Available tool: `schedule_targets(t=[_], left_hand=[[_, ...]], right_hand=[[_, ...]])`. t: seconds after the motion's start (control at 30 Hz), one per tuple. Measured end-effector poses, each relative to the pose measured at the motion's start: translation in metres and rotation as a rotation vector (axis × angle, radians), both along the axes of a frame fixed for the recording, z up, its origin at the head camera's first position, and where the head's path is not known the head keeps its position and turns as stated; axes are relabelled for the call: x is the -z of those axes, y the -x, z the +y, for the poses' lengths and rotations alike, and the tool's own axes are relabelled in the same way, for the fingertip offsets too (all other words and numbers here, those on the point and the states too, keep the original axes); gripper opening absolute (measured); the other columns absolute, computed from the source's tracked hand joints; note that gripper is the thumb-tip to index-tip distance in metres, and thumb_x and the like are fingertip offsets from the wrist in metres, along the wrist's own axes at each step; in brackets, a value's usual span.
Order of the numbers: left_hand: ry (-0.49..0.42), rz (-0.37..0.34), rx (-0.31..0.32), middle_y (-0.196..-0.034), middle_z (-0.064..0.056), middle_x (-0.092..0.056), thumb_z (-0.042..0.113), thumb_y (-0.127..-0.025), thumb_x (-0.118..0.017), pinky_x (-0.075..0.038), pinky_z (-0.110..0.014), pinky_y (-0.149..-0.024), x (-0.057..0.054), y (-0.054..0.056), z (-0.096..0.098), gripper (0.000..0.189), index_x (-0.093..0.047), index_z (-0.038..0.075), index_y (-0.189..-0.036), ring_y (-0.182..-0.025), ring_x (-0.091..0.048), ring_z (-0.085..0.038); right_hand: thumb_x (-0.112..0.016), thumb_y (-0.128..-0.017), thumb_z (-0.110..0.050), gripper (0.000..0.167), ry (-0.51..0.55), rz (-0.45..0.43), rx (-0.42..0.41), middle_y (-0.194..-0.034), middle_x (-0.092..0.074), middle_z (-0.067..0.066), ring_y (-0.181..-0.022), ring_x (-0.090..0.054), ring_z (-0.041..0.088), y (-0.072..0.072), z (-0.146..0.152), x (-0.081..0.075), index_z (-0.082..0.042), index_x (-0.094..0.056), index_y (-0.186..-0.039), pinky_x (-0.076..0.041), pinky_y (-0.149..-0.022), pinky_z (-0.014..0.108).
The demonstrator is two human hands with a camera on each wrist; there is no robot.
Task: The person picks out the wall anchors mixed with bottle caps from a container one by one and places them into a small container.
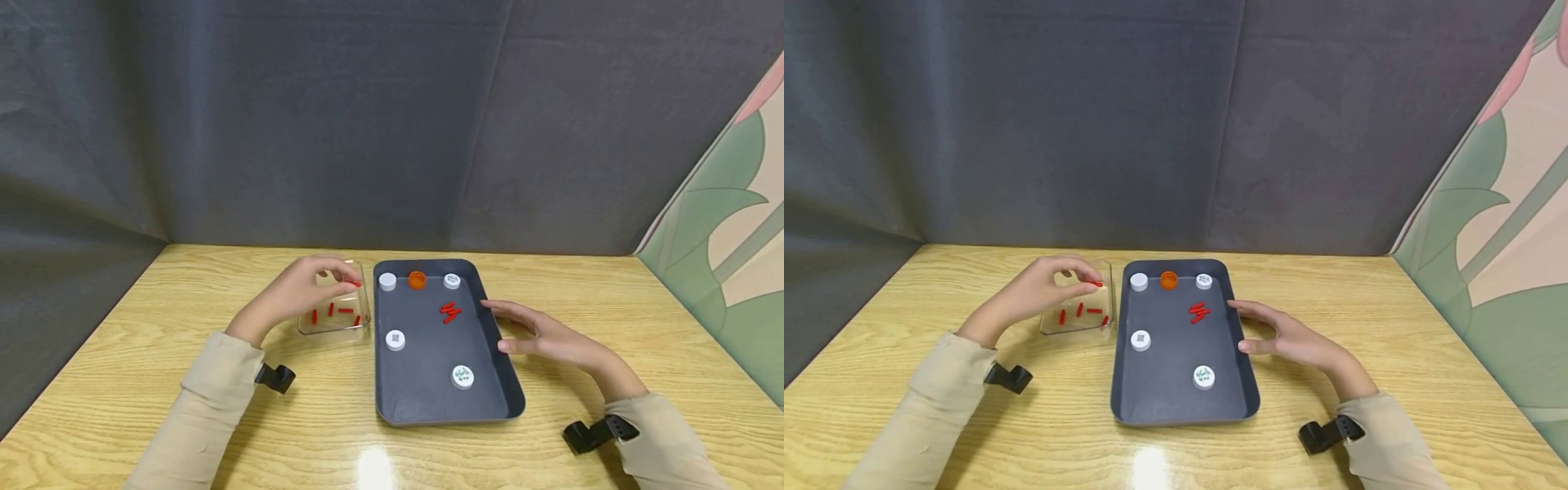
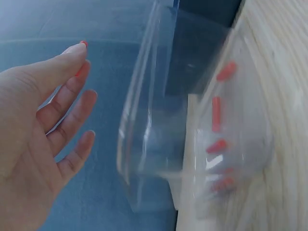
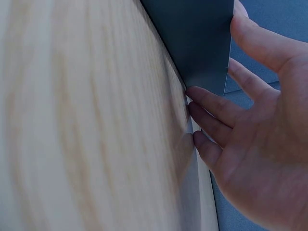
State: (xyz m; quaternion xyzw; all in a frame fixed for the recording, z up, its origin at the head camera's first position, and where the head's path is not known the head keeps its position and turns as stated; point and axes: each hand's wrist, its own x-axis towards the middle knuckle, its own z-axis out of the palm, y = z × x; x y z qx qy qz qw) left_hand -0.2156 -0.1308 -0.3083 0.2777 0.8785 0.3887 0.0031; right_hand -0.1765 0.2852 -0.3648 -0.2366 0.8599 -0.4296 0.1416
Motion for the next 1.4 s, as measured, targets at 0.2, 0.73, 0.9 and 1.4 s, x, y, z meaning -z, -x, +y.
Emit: schedule_targets(t=[0.2,0.73,0.9,1.4], left_hand=[[0.045,0.010,-0.074,-0.100,0.010,-0.069,0.020,-0.092,-0.073,-0.042,-0.044,-0.089,0.005,0.006,-0.011,0.015,-0.076,0.019,-0.106,-0.094,-0.058,-0.014],[0.028,-0.004,-0.125,-0.102,0.002,-0.069,0.016,-0.093,-0.071,-0.043,-0.046,-0.088,0.020,0.016,-0.027,0.015,-0.075,0.012,-0.106,-0.095,-0.058,-0.018],[0.041,-0.004,-0.123,-0.103,0.003,-0.069,0.017,-0.093,-0.072,-0.043,-0.048,-0.089,0.025,0.017,-0.028,0.012,-0.076,0.014,-0.104,-0.096,-0.057,-0.018],[0.076,0.064,-0.114,-0.099,0.004,-0.068,0.016,-0.091,-0.074,-0.046,-0.044,-0.088,0.034,0.020,-0.028,0.011,-0.076,0.013,-0.101,-0.095,-0.057,-0.017]], right_hand=[[-0.072,-0.092,-0.025,0.070,0.000,0.002,0.000,-0.153,-0.040,0.015,-0.139,-0.036,0.037,0.000,0.000,0.000,-0.014,-0.039,-0.152,-0.028,-0.109,0.058],[-0.071,-0.093,-0.024,0.069,0.010,-0.001,-0.005,-0.153,-0.040,0.015,-0.140,-0.035,0.037,0.000,0.000,0.000,-0.013,-0.038,-0.152,-0.029,-0.110,0.051],[-0.071,-0.093,-0.024,0.069,0.008,0.003,-0.009,-0.153,-0.040,0.015,-0.139,-0.036,0.036,0.000,0.001,0.001,-0.014,-0.038,-0.153,-0.030,-0.110,0.049],[-0.070,-0.093,-0.023,0.068,0.022,-0.007,-0.017,-0.153,-0.040,0.013,-0.140,-0.035,0.035,0.000,0.001,0.000,-0.014,-0.038,-0.153,-0.032,-0.106,0.026]])
